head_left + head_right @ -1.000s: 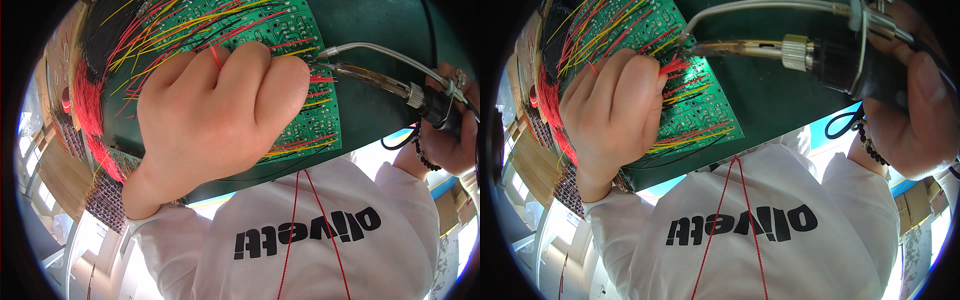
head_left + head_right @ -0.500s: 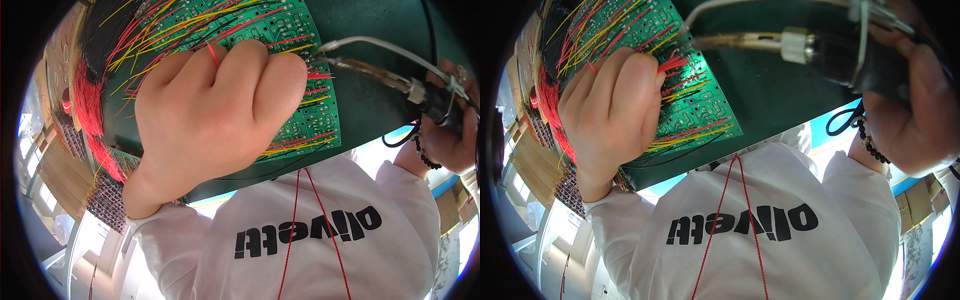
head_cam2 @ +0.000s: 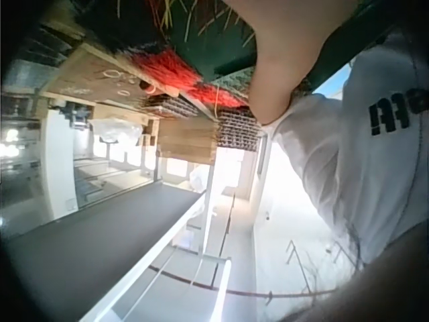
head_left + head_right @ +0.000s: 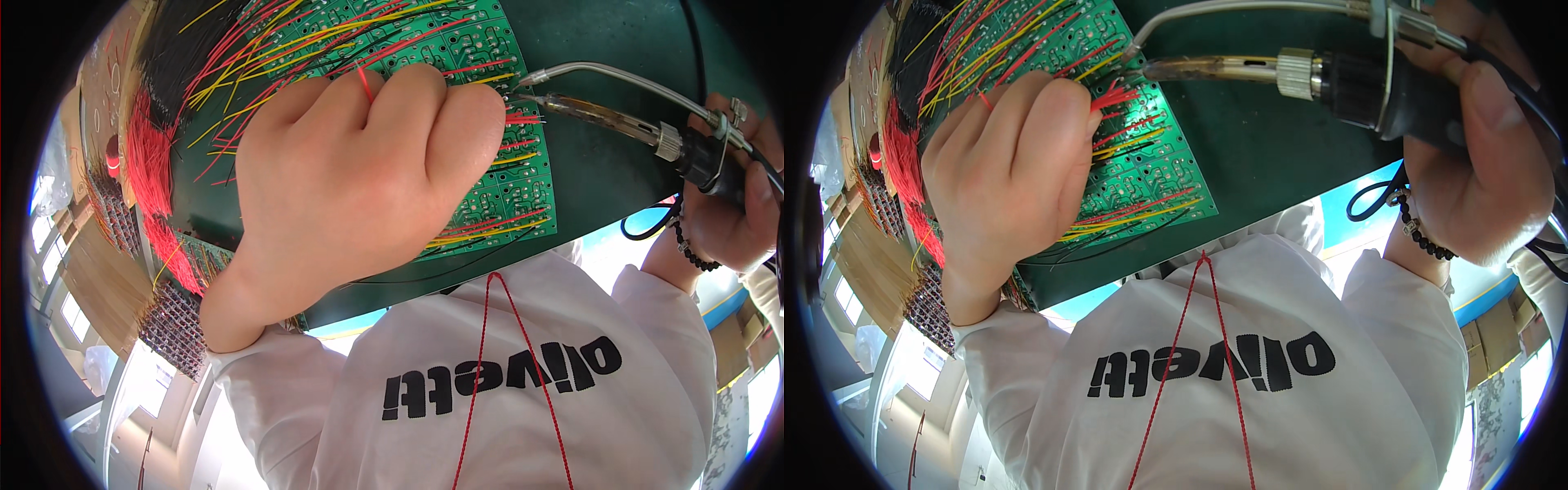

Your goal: The person solders black wires onto a printed circuit board using a soldering iron, then picks up a bundle of red wires and solders them onto the board.

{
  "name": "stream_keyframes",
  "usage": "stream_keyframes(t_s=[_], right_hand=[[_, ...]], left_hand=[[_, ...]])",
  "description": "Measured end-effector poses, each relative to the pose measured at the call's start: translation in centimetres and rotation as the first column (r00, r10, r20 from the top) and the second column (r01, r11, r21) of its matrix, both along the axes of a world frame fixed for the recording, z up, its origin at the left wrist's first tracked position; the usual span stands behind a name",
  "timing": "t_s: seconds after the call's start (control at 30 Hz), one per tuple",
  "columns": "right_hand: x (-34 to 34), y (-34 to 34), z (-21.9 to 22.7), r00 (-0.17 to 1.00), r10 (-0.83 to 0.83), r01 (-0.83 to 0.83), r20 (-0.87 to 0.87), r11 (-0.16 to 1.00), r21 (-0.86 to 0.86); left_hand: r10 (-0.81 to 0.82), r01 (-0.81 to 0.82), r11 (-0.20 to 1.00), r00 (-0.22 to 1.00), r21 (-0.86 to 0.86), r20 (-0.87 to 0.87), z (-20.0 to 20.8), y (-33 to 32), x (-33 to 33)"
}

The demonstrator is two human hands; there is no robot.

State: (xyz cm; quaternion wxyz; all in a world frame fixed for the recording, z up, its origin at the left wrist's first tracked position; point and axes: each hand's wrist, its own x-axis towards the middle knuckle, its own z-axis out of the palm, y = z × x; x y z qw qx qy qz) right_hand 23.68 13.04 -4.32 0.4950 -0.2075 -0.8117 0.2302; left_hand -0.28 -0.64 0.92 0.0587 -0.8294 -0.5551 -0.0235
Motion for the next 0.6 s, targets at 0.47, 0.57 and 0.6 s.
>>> stream_keyframes(t_s=[0.47, 0.57, 0.6], right_hand=[[0.20, 0.17, -0.71, 0.998, -0.028, 0.024, -0.062, 0.997, -0.076], [0.24, 0.17, -0.86, 0.996, -0.036, 0.028, -0.076, 0.995, -0.094], [0.53, 0.18, -0.94, 0.996, -0.038, 0.030, -0.082, 0.995, -0.100]], left_hand=[[0.001, 0.000, 1.000, 1.000, -0.014, 0.014, -0.05, 0.00, -0.11], [0.004, -0.004, 1.000, 1.000, -0.001, 0.019, 0.01, -0.03, -0.08], [0.004, -0.004, 1.000, 1.000, -0.001, 0.016, 0.05, -0.06, -0.07]])
